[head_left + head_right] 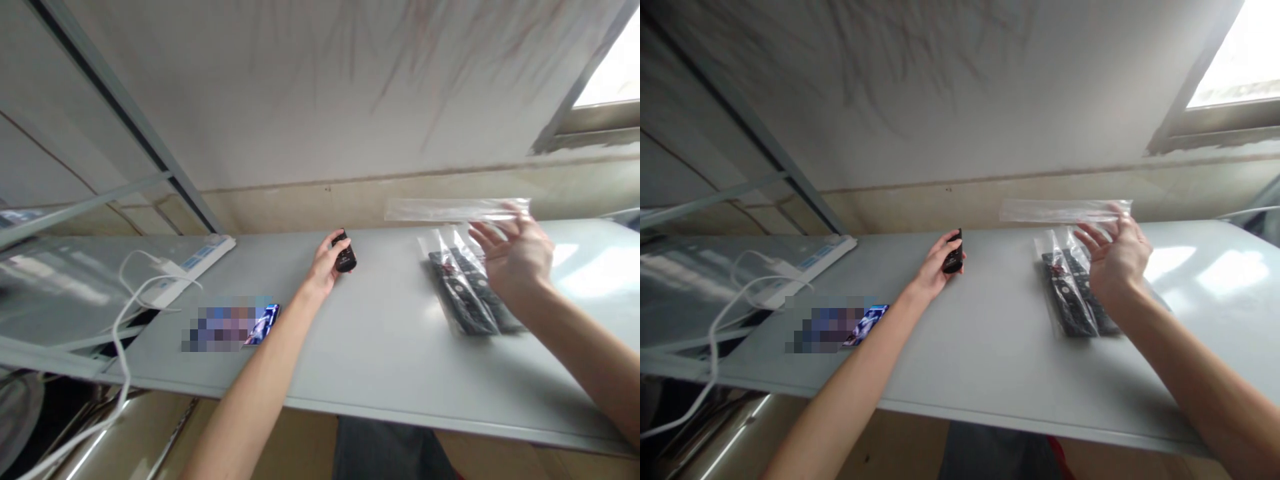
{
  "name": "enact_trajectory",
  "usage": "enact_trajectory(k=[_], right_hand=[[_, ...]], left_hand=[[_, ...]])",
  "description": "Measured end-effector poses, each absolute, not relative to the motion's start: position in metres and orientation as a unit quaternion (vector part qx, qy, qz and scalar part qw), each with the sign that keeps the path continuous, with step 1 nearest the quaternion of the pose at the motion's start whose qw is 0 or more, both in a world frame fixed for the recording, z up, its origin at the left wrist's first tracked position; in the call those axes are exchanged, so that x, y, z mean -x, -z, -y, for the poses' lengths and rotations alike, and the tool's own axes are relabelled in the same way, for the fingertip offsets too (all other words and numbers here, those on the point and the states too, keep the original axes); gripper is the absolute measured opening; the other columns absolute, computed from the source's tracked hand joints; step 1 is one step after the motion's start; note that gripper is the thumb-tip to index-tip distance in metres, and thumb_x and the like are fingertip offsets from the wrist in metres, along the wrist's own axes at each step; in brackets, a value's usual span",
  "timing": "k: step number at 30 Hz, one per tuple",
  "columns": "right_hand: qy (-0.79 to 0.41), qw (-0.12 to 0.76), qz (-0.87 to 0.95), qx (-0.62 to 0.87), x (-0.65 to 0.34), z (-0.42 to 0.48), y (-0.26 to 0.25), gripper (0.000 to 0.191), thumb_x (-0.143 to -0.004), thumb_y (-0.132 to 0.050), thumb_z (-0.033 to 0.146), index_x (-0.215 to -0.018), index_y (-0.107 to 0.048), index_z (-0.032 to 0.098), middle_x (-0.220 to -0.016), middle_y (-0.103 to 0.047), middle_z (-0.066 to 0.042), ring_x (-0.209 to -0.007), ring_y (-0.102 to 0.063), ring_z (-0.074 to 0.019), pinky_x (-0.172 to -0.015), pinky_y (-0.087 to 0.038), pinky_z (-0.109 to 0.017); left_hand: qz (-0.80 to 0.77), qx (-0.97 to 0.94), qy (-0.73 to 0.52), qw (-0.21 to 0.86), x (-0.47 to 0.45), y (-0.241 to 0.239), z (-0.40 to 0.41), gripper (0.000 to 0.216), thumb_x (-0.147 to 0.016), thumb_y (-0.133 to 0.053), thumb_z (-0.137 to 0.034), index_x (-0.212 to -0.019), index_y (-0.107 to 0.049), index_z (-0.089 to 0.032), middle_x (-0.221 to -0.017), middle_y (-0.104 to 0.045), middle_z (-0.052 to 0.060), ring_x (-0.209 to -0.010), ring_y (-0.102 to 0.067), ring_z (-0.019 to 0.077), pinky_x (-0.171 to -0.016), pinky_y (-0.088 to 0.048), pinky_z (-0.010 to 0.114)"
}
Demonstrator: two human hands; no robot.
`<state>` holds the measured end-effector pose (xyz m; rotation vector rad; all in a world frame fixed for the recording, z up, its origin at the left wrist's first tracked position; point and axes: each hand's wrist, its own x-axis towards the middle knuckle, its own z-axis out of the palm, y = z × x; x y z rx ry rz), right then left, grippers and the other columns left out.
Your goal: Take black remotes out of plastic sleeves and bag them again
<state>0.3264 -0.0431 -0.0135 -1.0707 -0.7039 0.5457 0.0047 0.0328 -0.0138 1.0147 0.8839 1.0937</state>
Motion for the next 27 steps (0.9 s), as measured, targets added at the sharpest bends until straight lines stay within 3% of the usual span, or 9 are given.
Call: enact_trajectory(k=[3,6,12,15,18,20,24,27], right_hand=[[-0.306,0.767,0.284,0.488,-0.305,0.047,0.013,0.032,-0.093,-0.066,0.048,-0.123,-0.065,0.035,-0.116,-0.073,-0.008,-0.120,-0.073,-0.0337,-0.097,-0.063,-0.053],[-0.318,0.756,0.309,0.482,-0.287,0.050,0.017,0.036,-0.095,-0.067,0.048,-0.128,-0.065,0.034,-0.119,-0.074,-0.008,-0.115,-0.076,-0.0318,-0.091,-0.065,-0.050],[-0.308,0.764,0.335,0.458,-0.271,0.051,0.019,0.044,-0.095,-0.068,0.054,-0.131,-0.067,0.028,-0.116,-0.075,-0.006,-0.094,-0.081,-0.0228,-0.074,-0.067,-0.034],[-0.315,0.779,0.310,0.445,-0.264,0.053,0.014,0.041,-0.094,-0.071,0.048,-0.130,-0.069,0.027,-0.110,-0.076,-0.004,-0.084,-0.081,-0.0191,-0.065,-0.065,-0.028],[-0.320,0.776,0.309,0.447,-0.261,0.054,0.011,0.041,-0.096,-0.066,0.039,-0.135,-0.066,0.027,-0.110,-0.079,-0.005,-0.082,-0.082,-0.0187,-0.064,-0.065,-0.027],[-0.323,0.771,0.310,0.453,-0.260,0.055,0.010,0.047,-0.095,-0.064,0.033,-0.141,-0.062,0.027,-0.110,-0.080,-0.005,-0.082,-0.082,-0.0186,-0.065,-0.065,-0.028],[-0.323,0.754,0.315,0.477,-0.261,0.055,0.013,0.069,-0.092,-0.065,0.028,-0.159,-0.046,0.029,-0.114,-0.081,-0.006,-0.086,-0.082,-0.0181,-0.067,-0.066,-0.027],[-0.317,0.743,0.328,0.491,-0.262,0.056,0.015,0.085,-0.090,-0.066,0.026,-0.168,-0.033,0.029,-0.122,-0.080,-0.007,-0.093,-0.082,-0.0191,-0.069,-0.067,-0.029]], left_hand=[[-0.411,-0.558,-0.435,0.574,-0.006,0.016,-0.034,0.042,-0.075,-0.082,-0.026,-0.116,-0.075,-0.020,-0.077,-0.065,-0.002,-0.063,-0.058,0.0114,-0.059,-0.046,0.021],[-0.410,-0.688,-0.364,0.474,-0.010,0.016,-0.030,0.027,-0.079,-0.073,-0.021,-0.105,-0.079,-0.017,-0.080,-0.071,0.002,-0.067,-0.062,0.0148,-0.064,-0.048,0.024],[-0.457,-0.834,-0.200,0.236,-0.012,0.008,-0.018,0.022,-0.086,-0.064,-0.019,-0.099,-0.082,-0.022,-0.100,-0.082,0.006,-0.093,-0.073,0.0248,-0.086,-0.054,0.032],[-0.487,-0.843,-0.151,0.170,-0.008,0.000,-0.014,0.027,-0.093,-0.060,-0.025,-0.110,-0.082,-0.026,-0.109,-0.082,0.006,-0.102,-0.075,0.0265,-0.092,-0.055,0.033],[-0.502,-0.849,-0.126,0.111,-0.004,-0.003,-0.014,0.040,-0.102,-0.054,-0.030,-0.136,-0.073,-0.030,-0.127,-0.077,0.008,-0.114,-0.073,0.0280,-0.099,-0.055,0.037],[-0.498,-0.855,-0.121,0.078,-0.003,-0.002,-0.015,0.043,-0.106,-0.048,-0.030,-0.143,-0.069,-0.028,-0.133,-0.070,0.012,-0.119,-0.070,0.0290,-0.104,-0.054,0.040],[-0.474,-0.864,-0.144,0.084,-0.004,0.006,-0.017,0.040,-0.105,-0.049,-0.025,-0.139,-0.070,-0.024,-0.145,-0.060,0.013,-0.129,-0.064,0.0292,-0.114,-0.050,0.042],[-0.455,-0.871,-0.149,0.113,-0.006,0.008,-0.016,0.036,-0.101,-0.047,-0.016,-0.126,-0.071,-0.022,-0.148,-0.059,0.011,-0.132,-0.062,0.0281,-0.116,-0.049,0.040]])
